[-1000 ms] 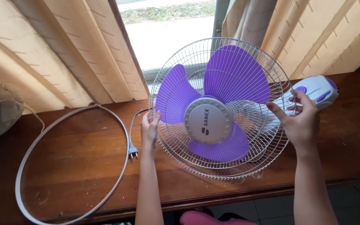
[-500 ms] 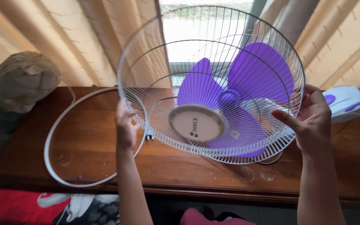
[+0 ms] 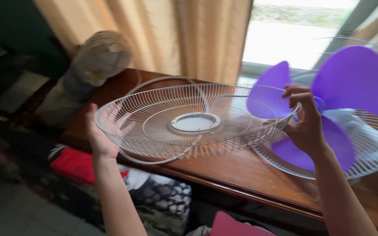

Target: The person disassembles a purple table fan by removing the front grille, unscrewing the central hub, detaching the fan blades, and removing the rear grille and motor housing components. The parts are placed on a wooden table.

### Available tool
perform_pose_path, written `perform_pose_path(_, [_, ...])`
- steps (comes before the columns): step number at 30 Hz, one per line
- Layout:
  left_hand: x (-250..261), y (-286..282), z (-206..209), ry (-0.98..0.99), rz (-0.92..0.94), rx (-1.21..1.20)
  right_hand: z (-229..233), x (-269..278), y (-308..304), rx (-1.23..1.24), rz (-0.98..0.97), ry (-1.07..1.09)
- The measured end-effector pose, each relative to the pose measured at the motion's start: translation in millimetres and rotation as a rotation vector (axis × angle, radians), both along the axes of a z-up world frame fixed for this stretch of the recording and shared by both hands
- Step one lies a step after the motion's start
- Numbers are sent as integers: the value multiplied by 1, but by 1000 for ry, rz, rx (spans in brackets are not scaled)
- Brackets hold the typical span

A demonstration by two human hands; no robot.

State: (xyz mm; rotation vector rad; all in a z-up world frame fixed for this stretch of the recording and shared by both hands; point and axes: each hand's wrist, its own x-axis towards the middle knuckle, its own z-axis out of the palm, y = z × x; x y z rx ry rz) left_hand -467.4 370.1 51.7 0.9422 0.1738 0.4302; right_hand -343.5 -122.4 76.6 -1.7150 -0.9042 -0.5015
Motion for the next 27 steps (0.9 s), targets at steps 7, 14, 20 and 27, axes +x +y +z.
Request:
perform_pose_path(7, [-43, 52, -26, 19, 59, 127, -29, 25, 81, -277, -277, -117])
perform_pose_path(14, [-56, 72, -54, -14, 46, 169, -97, 72, 125, -487, -225, 79])
perform_pose_path(20, [-38, 95, -99, -21, 32, 165, -154, 133, 141, -477, 93, 411])
perform_pose_path(27, [-11, 117, -169, -13, 48, 184, -197, 177, 142, -149, 466, 995])
